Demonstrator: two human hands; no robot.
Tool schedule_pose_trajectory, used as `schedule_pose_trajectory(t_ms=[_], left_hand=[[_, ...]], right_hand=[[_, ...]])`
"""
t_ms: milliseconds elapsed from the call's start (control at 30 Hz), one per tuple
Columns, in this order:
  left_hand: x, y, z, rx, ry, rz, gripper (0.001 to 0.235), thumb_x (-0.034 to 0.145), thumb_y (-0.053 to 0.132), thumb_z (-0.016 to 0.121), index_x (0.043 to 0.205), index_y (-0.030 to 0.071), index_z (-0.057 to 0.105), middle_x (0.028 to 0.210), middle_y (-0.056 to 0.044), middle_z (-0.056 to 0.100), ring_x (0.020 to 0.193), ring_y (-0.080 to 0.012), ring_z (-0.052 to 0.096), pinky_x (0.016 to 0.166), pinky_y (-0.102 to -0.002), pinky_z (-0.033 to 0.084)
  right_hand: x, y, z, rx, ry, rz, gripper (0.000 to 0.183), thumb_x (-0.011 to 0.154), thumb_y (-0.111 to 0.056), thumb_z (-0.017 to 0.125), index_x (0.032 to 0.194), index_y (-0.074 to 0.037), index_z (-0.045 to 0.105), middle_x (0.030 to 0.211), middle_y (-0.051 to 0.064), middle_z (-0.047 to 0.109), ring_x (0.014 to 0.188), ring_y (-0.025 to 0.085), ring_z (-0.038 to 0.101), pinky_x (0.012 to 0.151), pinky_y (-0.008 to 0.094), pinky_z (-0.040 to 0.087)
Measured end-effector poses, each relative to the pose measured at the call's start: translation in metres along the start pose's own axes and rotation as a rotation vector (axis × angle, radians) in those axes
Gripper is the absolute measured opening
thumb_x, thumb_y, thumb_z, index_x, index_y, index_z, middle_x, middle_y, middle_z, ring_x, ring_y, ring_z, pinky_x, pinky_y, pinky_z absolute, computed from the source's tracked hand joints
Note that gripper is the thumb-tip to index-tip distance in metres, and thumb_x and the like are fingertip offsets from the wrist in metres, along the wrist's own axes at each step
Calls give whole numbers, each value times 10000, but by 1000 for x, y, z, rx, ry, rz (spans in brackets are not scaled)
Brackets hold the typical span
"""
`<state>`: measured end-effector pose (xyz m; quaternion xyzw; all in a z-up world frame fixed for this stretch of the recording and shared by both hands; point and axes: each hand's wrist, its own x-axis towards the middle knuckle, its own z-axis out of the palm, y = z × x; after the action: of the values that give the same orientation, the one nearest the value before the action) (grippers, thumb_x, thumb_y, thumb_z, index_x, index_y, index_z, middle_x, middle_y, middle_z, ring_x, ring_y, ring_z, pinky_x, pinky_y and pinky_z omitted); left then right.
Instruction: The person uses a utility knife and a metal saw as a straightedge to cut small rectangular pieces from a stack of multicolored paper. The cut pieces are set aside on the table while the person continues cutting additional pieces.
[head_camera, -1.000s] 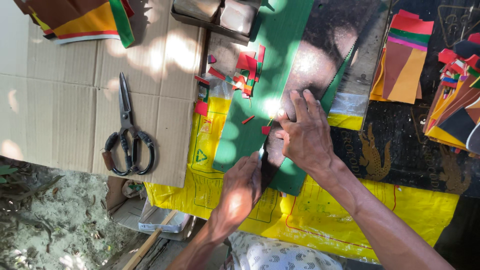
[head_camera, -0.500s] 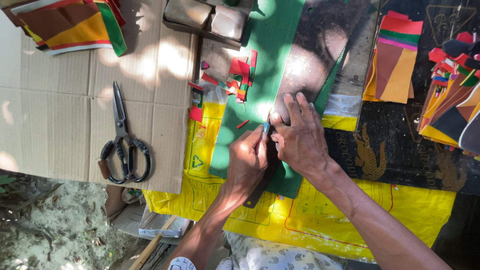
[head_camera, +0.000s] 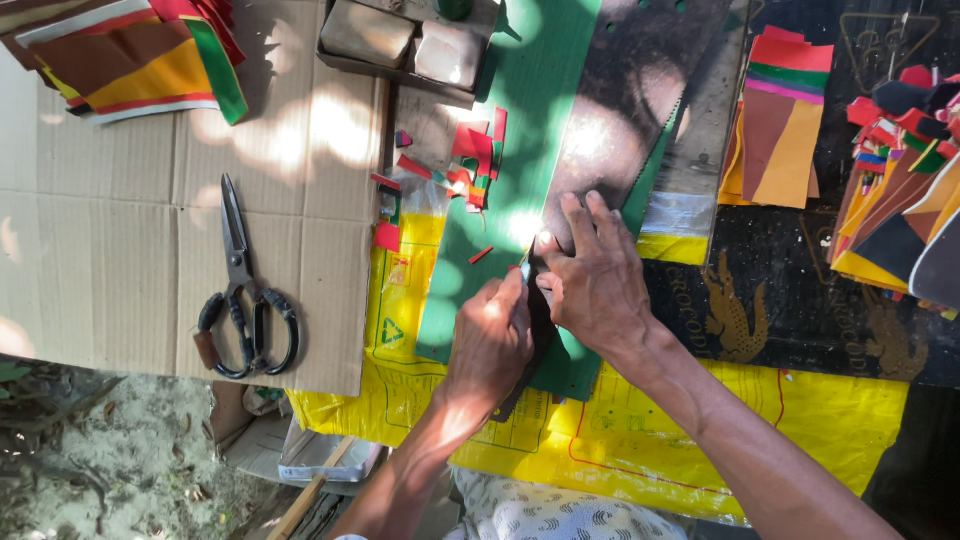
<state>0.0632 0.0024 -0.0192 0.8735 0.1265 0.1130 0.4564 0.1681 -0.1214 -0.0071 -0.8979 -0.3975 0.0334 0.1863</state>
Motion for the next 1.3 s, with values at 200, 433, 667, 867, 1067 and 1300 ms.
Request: schedule_pose_trajectory(t_ms=[200, 433, 667, 867, 1067, 1300], left_hand=[[-31, -4, 1, 117, -21, -44, 276, 902, 10, 601, 1178, -1, 606, 863, -230, 648, 776, -454, 636, 634, -519, 493], [-46, 6, -26, 51, -59, -30, 89, 1019, 44, 578, 1086, 41, 636, 844, -177, 635, 779, -380, 628, 679, -470, 495], [-31, 25, -45, 5, 76, -269, 152, 1010, 110, 623, 1108, 29, 707, 742, -181, 607, 631, -294, 589, 605, -391, 471], [-8, 18, -11, -45, 56, -156, 223, 973, 80, 632, 1182, 54, 703, 826, -177, 659, 699, -314, 655, 623, -397, 501], [-13, 13, -10, -34, 27, -131, 231, 961, 53, 629, 1179, 44, 704, 836, -181, 664, 733, -335, 669, 637, -412, 509], [-14, 10, -8, -30, 30, -97, 204, 958, 40, 624, 1147, 30, 699, 856, -191, 667, 764, -358, 672, 655, -426, 515]], right_hand=[[-3, 2, 0, 7, 41, -52, 377, 759, -167, 814, 1120, -70, 764, 1444, 240, 505, 1360, 463, 450, 1105, 566, 402], [-6, 2, 0, 21, 22, -55, 408, 712, -193, 829, 1089, -47, 772, 1417, 261, 509, 1339, 476, 458, 1085, 571, 400], [-10, 5, 5, 56, 29, -28, 395, 708, -192, 833, 1070, -46, 776, 1427, 252, 514, 1347, 471, 456, 1078, 573, 402], [-8, 6, 5, 42, 63, -26, 366, 734, -168, 791, 1083, -58, 773, 1428, 255, 522, 1353, 469, 456, 1100, 580, 391], [-8, 8, 7, 40, 70, -30, 380, 741, -144, 748, 1114, -72, 768, 1431, 269, 517, 1352, 482, 457, 1097, 586, 386], [-9, 8, 7, 53, 57, -30, 388, 751, -159, 754, 1127, -64, 764, 1431, 278, 518, 1352, 486, 454, 1091, 582, 387]])
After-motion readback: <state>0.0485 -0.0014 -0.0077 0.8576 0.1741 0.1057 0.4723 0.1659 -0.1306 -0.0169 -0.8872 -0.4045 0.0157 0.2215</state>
